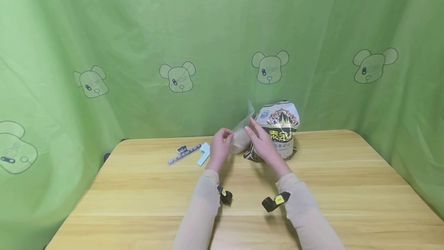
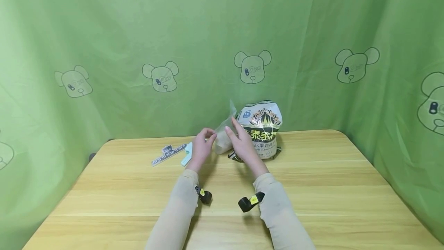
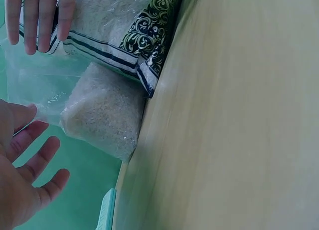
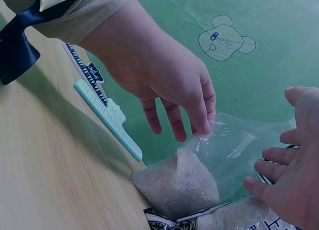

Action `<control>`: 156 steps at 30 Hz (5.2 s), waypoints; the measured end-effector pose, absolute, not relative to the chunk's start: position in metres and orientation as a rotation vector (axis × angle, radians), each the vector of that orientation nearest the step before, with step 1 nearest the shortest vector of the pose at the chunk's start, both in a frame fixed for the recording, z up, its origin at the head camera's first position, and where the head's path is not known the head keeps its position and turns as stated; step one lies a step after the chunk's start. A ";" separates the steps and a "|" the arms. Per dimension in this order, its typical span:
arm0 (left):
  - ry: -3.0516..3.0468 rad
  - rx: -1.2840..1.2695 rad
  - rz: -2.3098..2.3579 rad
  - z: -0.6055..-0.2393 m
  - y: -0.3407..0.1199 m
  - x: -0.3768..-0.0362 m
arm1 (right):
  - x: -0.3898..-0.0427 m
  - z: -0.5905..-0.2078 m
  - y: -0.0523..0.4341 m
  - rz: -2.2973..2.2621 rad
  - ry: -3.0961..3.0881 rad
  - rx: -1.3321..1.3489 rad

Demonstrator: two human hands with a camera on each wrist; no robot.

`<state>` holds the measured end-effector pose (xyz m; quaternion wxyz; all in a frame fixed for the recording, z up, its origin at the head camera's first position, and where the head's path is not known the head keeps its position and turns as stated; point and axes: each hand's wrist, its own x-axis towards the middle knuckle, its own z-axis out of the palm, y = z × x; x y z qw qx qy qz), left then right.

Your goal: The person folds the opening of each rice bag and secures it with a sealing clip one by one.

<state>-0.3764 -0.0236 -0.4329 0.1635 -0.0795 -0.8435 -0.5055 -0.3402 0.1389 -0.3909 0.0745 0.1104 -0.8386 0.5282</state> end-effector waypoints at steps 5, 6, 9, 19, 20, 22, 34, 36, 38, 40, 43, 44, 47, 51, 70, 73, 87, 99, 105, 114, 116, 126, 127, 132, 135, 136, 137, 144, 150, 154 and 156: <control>-2.395 -0.229 -1.472 -0.432 -0.028 -0.377 | -0.341 -0.391 0.138 1.583 -2.520 0.331; -2.393 -0.233 -1.483 -0.432 -0.029 -0.377 | -0.341 -0.391 0.138 1.580 -2.526 0.333; -2.385 -0.256 -1.539 -0.432 -0.032 -0.377 | -0.341 -0.391 0.138 1.578 -2.533 0.337; -2.363 -0.263 -1.685 -0.434 -0.045 -0.383 | -0.339 -0.390 0.136 1.568 -2.583 0.370; -2.361 -0.261 -1.694 -0.434 -0.046 -0.383 | -0.339 -0.390 0.136 1.563 -2.592 0.375; -2.355 -0.257 -1.719 -0.433 -0.047 -0.383 | -0.339 -0.390 0.136 1.557 -2.609 0.377; -2.263 -0.216 -1.953 -0.430 -0.052 -0.382 | -0.337 -0.394 0.134 1.580 -2.632 0.408; -2.262 -0.209 -1.962 -0.430 -0.054 -0.382 | -0.337 -0.395 0.133 1.587 -2.634 0.409; -2.260 -0.209 -1.966 -0.430 -0.054 -0.381 | -0.338 -0.396 0.132 1.592 -2.633 0.413; -2.261 -0.210 -1.967 -0.430 -0.055 -0.381 | -0.338 -0.397 0.132 1.606 -2.626 0.413; -2.259 -0.212 -1.971 -0.429 -0.056 -0.381 | -0.339 -0.398 0.131 1.614 -2.614 0.425; -2.256 -0.211 -1.974 -0.430 -0.056 -0.382 | -0.339 -0.399 0.131 1.617 -2.609 0.428; -2.253 -0.208 -1.986 -0.430 -0.056 -0.381 | -0.340 -0.399 0.131 1.619 -2.597 0.443; -2.263 -0.196 -1.988 -0.432 -0.057 -0.381 | -0.338 -0.398 0.130 1.629 -2.595 0.444; -2.286 -0.174 -1.974 -0.429 -0.061 -0.375 | -0.337 -0.392 0.130 1.681 -2.599 0.451; -2.292 -0.180 -1.964 -0.428 -0.062 -0.374 | -0.338 -0.393 0.130 1.689 -2.586 0.458; -2.266 -0.162 -1.920 -0.425 -0.066 -0.364 | -0.328 -0.386 0.125 1.605 -2.620 0.491; -2.299 -0.191 -1.864 -0.417 -0.076 -0.353 | -0.319 -0.385 0.123 1.512 -2.598 0.590; -2.288 -0.224 -1.878 -0.411 -0.080 -0.345 | -0.312 -0.382 0.122 1.516 -2.574 0.615; -2.299 -0.249 -1.870 -0.403 -0.090 -0.330 | -0.300 -0.377 0.121 1.617 -2.544 0.640; -2.302 -0.250 -1.863 -0.402 -0.093 -0.326 | -0.295 -0.375 0.121 1.635 -2.540 0.660; -2.304 -0.262 -1.872 -0.401 -0.107 -0.309 | -0.276 -0.372 0.114 1.585 -2.568 0.747; -2.304 -0.261 -1.877 -0.401 -0.108 -0.308 | -0.275 -0.372 0.113 1.581 -2.570 0.760; -2.319 -0.269 -1.892 -0.402 -0.113 -0.299 | -0.267 -0.372 0.111 1.588 -2.566 0.797; -2.333 -0.279 -1.899 -0.404 -0.116 -0.294 | -0.261 -0.372 0.112 1.600 -2.579 0.802; -2.336 -0.282 -1.903 -0.404 -0.117 -0.293 | -0.260 -0.372 0.112 1.598 -2.584 0.807; -2.339 -0.285 -1.913 -0.405 -0.117 -0.291 | -0.258 -0.373 0.113 1.599 -2.590 0.812; -2.344 -0.318 -1.959 -0.410 -0.120 -0.282 | -0.245 -0.374 0.116 1.533 -2.608 0.848; -2.346 -0.342 -1.973 -0.414 -0.121 -0.276 | -0.236 -0.375 0.117 1.493 -2.631 0.842; -2.362 -0.373 -1.971 -0.416 -0.123 -0.272 | -0.232 -0.377 0.119 1.467 -2.630 0.857; -2.366 -0.388 -1.970 -0.416 -0.124 -0.270 | -0.230 -0.378 0.120 1.450 -2.630 0.867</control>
